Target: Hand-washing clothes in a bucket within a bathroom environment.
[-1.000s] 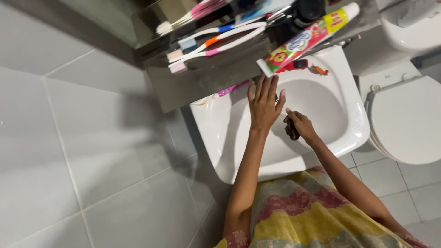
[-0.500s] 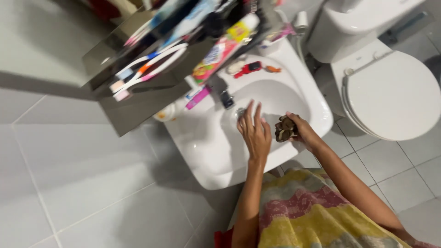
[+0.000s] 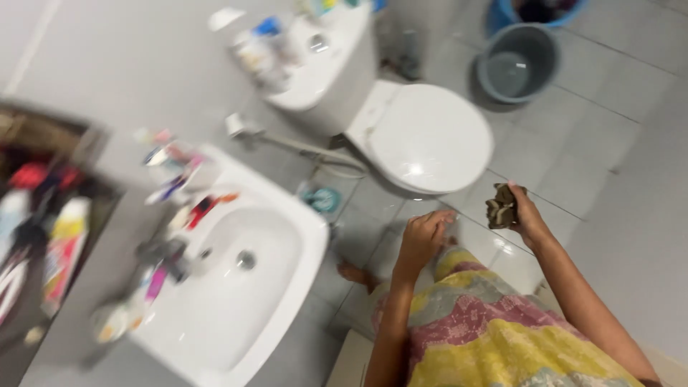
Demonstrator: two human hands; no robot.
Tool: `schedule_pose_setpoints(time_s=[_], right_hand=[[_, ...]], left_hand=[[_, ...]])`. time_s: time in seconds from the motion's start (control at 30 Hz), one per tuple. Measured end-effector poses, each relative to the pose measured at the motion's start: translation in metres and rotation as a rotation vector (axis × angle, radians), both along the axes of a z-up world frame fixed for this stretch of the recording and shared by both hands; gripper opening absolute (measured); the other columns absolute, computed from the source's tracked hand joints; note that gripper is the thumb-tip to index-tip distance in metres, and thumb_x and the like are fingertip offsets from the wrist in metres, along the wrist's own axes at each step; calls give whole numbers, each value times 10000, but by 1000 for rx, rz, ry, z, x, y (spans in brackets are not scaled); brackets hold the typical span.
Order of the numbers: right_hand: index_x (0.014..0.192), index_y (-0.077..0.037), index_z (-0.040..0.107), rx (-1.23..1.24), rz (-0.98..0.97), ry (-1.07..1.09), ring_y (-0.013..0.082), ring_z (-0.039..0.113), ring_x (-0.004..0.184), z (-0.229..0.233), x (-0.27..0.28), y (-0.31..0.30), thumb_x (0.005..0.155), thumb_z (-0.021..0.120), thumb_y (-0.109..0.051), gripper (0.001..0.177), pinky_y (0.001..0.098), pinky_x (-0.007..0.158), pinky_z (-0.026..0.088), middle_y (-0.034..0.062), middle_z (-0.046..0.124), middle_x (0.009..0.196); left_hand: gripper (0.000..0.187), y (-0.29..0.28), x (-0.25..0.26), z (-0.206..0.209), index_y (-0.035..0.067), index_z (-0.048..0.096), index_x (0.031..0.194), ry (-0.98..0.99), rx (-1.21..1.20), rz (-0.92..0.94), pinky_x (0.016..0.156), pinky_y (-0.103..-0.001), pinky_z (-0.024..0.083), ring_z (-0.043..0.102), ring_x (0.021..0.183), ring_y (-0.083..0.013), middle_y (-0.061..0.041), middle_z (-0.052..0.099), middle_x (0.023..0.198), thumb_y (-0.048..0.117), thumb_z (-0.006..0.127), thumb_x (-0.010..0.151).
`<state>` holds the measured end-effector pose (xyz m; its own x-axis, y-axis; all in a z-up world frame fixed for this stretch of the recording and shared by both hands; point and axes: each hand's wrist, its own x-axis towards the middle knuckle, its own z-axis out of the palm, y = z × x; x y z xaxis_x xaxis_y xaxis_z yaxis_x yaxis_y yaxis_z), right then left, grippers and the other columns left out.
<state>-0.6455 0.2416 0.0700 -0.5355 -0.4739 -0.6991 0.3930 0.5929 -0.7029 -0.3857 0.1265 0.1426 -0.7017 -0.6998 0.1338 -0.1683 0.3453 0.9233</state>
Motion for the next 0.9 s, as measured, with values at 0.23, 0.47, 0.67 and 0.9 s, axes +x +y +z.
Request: schedule_pose_setpoints(time_s=[0.23, 0.47, 0.67, 0.9], right_hand=[[1332, -201, 506, 44, -303, 80, 188, 653, 886, 13, -156, 128, 959, 576, -611, 559, 465, 799, 544, 46, 662, 1034], [1336, -92, 562, 88, -307, 187, 191, 644, 817, -8, -279, 136, 1011, 586, -596, 601, 341, 619, 502, 95, 668, 999], [1273, -9, 584, 36, -304, 219, 196, 678, 773, -1, -375, 53, 1024, 607, -572, 615, 315, 576, 512, 143, 687, 975], [1414, 57, 608, 25, -195, 73, 203, 717, 779, -55, -495, -25, 932, 635, -611, 824, 356, 611, 566, 173, 721, 1053]], left_hand=[[271, 34, -140, -8, 93, 701, 1198, -18, 67, -192, 768, -409, 567, 716, 821, -281, -73, 762, 1008, 60, 540, 982], [252, 15, -209, -20, 103, 690, 1209, -274, 125, -313, 790, -402, 577, 739, 834, -299, -87, 755, 1057, 136, 538, 1011], [275, -32, -262, -69, 89, 689, 1222, -324, 153, -246, 806, -438, 560, 722, 910, -351, -130, 757, 1052, 162, 522, 1015], [251, -109, -353, -130, 124, 686, 1205, -447, 91, -125, 812, -461, 551, 702, 967, -369, -136, 750, 1103, 173, 551, 998]])
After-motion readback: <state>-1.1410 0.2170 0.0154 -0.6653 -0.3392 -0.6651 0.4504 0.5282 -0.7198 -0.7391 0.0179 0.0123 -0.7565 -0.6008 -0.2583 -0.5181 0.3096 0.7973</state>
